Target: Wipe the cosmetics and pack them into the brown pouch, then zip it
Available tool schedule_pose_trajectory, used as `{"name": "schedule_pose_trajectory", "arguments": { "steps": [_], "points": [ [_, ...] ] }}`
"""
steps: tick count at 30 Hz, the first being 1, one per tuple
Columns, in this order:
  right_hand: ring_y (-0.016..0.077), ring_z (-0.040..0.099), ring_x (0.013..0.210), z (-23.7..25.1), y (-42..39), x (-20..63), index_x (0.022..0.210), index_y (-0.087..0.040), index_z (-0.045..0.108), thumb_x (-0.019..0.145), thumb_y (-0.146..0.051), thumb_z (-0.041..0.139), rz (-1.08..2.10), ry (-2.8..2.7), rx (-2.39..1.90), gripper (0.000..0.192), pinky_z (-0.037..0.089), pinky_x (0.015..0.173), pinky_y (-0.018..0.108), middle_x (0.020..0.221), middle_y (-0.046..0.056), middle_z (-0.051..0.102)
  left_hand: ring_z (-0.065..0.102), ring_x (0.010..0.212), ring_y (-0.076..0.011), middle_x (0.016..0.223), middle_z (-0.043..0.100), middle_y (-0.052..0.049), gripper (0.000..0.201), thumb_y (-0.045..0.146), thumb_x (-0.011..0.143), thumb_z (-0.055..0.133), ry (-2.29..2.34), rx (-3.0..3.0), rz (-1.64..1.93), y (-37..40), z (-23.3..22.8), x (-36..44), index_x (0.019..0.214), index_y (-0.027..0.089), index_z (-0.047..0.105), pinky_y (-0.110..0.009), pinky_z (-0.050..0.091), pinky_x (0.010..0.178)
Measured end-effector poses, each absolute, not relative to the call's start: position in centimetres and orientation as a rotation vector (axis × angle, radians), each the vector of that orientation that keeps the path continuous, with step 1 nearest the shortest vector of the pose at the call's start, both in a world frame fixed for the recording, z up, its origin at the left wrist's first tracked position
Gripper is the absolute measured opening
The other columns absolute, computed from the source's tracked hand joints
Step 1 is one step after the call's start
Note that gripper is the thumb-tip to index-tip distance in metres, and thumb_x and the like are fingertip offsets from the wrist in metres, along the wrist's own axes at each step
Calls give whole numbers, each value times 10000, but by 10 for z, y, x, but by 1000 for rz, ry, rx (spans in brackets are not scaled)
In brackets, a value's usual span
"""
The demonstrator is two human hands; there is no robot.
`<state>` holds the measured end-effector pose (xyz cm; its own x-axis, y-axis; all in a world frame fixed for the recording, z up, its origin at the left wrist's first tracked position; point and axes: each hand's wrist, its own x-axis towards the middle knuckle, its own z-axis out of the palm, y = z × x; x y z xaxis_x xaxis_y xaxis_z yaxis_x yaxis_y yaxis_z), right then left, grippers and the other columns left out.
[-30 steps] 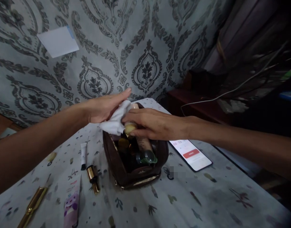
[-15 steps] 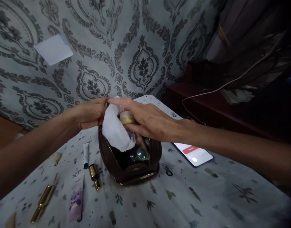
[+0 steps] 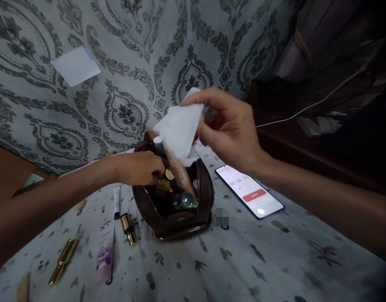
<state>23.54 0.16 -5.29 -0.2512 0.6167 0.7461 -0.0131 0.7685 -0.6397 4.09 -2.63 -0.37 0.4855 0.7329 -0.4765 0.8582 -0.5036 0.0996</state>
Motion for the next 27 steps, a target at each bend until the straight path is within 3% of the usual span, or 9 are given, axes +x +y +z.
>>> {"name": "schedule_pose_trajectory", "arguments": {
  "steps": [3, 6, 13, 22, 27],
  "points": [
    [100, 554, 605, -48, 5, 238, 1024, -253, 585, 900, -348, 671, 840, -1575, -504, 178, 464, 496, 256, 987, 15, 620, 686, 913, -229, 974, 757, -43, 243, 268, 766, 654, 1230, 2447, -967, -36, -10, 66, 994, 227, 727, -280, 501, 759],
    [131, 585, 651, -50, 10, 242, 1101, -290, 566, 882, -505, 674, 904, -1589, -504, 325, 458, 491, 263, 976, 22, 635, 704, 928, -269, 977, 756, -96, 263, 263, 783, 634, 1211, 2442, -1154, -42, -21, 79, 1020, 195, 727, -313, 514, 730],
    [159, 600, 693, -54, 12, 247, 1162, -306, 536, 851, -625, 649, 963, -1649, -537, 460, 450, 494, 282, 1021, 38, 637, 708, 943, -257, 1025, 750, -116, 272, 132, 746, 610, 1101, 2615, -1082, -44, -34, 74, 995, 158, 715, -306, 531, 724],
    [128, 574, 658, -56, 9, 243, 1078, -264, 566, 849, -541, 681, 969, -1608, -610, 378, 438, 489, 249, 995, 28, 628, 726, 820, -283, 932, 756, -133, 142, 115, 731, 625, 1070, 2689, -1013, -52, -44, 70, 844, 142, 708, -340, 519, 615],
    [116, 568, 644, -57, 9, 244, 1081, -260, 563, 872, -510, 666, 975, -1641, -585, 342, 432, 489, 242, 993, 26, 618, 734, 841, -269, 932, 761, -128, 156, 114, 755, 613, 1075, 2681, -1069, -52, -44, 73, 870, 146, 712, -321, 533, 636]
  ]
}}
